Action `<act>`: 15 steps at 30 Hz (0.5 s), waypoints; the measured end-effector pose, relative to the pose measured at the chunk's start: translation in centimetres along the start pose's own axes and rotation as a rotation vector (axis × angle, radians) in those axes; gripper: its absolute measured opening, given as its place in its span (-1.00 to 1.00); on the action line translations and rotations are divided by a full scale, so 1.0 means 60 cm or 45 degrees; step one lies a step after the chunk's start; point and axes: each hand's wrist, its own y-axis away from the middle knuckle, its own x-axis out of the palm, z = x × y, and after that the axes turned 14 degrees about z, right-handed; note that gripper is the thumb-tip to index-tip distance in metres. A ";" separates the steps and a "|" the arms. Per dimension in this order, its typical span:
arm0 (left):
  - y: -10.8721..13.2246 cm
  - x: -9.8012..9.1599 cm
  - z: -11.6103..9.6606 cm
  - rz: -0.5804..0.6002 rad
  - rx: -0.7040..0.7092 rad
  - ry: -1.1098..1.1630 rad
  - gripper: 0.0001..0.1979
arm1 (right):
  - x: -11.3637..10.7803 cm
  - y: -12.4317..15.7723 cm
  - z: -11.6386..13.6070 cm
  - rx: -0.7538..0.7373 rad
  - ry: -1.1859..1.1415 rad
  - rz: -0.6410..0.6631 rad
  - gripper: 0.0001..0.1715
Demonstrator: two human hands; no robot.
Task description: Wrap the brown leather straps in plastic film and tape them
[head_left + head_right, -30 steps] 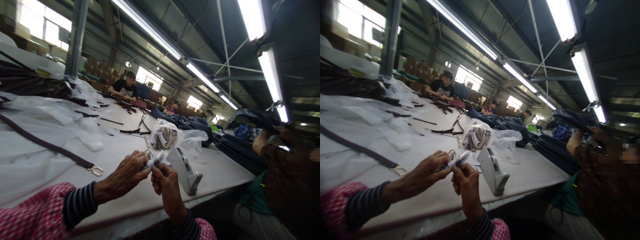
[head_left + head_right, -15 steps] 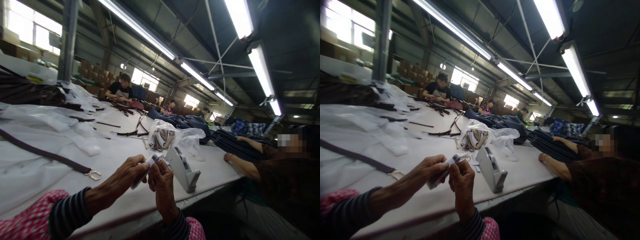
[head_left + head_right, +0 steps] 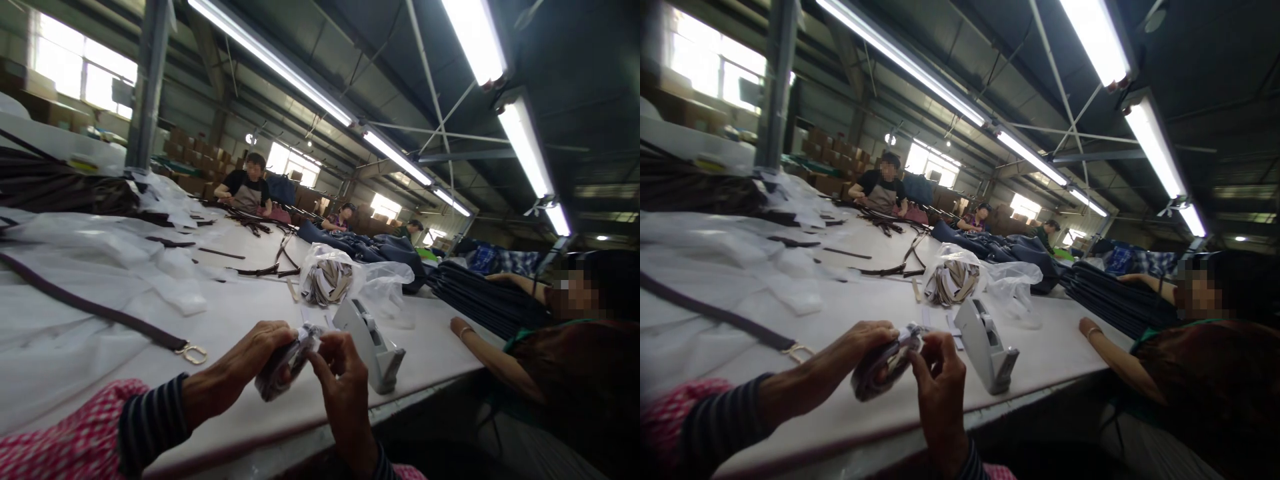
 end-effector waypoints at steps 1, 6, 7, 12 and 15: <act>0.001 0.001 -0.002 0.003 -0.013 -0.021 -0.56 | -0.010 -0.001 0.005 -0.098 0.168 0.039 -0.86; 0.015 -0.006 -0.002 0.068 0.011 -0.214 -0.51 | -0.041 -0.008 0.020 -0.475 0.819 0.411 -0.64; 0.019 -0.010 0.003 0.086 0.050 -0.258 -0.52 | -0.042 -0.007 0.022 -0.506 0.910 0.434 -0.61; 0.023 -0.015 0.032 0.174 0.100 -0.267 -0.50 | -0.040 0.000 0.030 -0.414 0.968 0.534 -0.50; 0.013 -0.002 0.036 0.129 -0.062 -0.045 -0.52 | -0.035 0.002 0.035 -0.251 0.813 0.659 -0.48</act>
